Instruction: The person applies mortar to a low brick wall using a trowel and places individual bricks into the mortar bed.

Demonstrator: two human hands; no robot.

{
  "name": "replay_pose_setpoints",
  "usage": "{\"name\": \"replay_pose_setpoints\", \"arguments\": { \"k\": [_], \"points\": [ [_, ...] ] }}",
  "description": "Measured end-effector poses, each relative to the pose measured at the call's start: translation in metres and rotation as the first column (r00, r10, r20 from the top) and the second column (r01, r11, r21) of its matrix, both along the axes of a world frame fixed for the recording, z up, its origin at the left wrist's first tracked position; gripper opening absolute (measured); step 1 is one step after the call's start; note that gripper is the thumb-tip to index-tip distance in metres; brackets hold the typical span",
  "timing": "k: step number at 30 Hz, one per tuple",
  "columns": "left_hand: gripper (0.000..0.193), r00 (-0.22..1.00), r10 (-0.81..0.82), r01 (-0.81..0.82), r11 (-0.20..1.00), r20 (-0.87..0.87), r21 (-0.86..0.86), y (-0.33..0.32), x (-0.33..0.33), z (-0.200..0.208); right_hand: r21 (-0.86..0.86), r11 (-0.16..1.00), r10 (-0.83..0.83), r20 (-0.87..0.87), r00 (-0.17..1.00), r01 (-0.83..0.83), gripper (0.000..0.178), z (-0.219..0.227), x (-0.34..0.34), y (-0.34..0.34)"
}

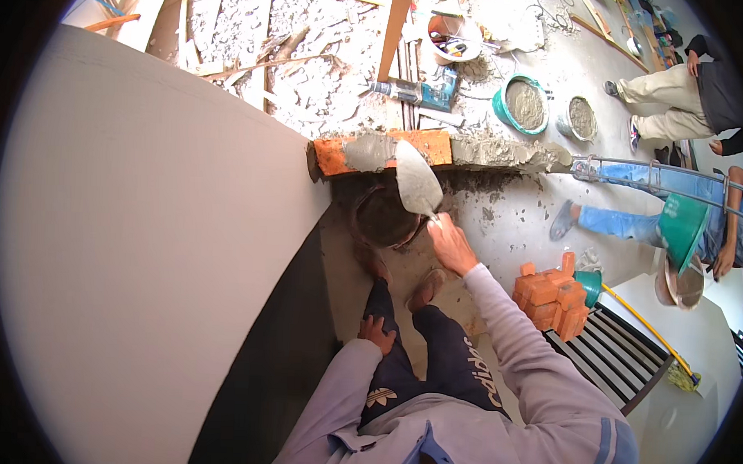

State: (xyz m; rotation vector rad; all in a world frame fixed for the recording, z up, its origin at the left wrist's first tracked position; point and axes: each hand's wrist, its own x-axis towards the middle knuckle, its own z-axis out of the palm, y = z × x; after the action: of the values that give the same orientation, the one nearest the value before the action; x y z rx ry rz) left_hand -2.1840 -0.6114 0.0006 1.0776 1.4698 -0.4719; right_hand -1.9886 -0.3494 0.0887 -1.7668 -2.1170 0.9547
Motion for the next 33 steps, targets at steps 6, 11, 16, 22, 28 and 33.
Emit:
{"name": "replay_pose_setpoints", "arguments": {
  "k": [6,11,16,22,28,33],
  "points": [
    [0.075,0.998,-0.062,0.062,0.998,0.027,-0.007,0.023,-0.015,0.01,0.075,0.996,-0.061,0.273,0.96,0.042,0.029,0.078,0.012,0.036],
    [0.08,0.976,-0.216,0.218,0.974,0.03,-0.062,0.032,-0.006,0.018,0.217,0.884,0.225,0.578,0.785,-0.413,0.037,0.041,-0.009,0.171],
    [0.085,0.986,-0.151,0.155,0.987,0.075,-0.051,0.02,-0.014,0.015,-0.106,0.87,0.439,0.612,0.658,-0.482,0.028,0.061,-0.065,0.165],
    [0.084,0.985,-0.163,0.165,0.985,0.051,-0.048,0.015,-0.03,0.007,0.051,0.937,0.323,0.253,0.912,-0.346,0.038,0.105,-0.035,0.12],
    [0.084,0.973,-0.209,0.216,0.974,0.094,-0.074,0.04,-0.012,0.012,-0.26,0.964,0.046,-0.059,0.997,-0.06,0.032,0.001,-0.013,0.079],
    [0.081,0.981,-0.189,0.194,0.973,0.054,-0.122,0.026,-0.027,0.013,-0.484,0.809,-0.396,-0.03,0.918,0.333,0.035,0.028,-0.015,0.031]
  ]
}}
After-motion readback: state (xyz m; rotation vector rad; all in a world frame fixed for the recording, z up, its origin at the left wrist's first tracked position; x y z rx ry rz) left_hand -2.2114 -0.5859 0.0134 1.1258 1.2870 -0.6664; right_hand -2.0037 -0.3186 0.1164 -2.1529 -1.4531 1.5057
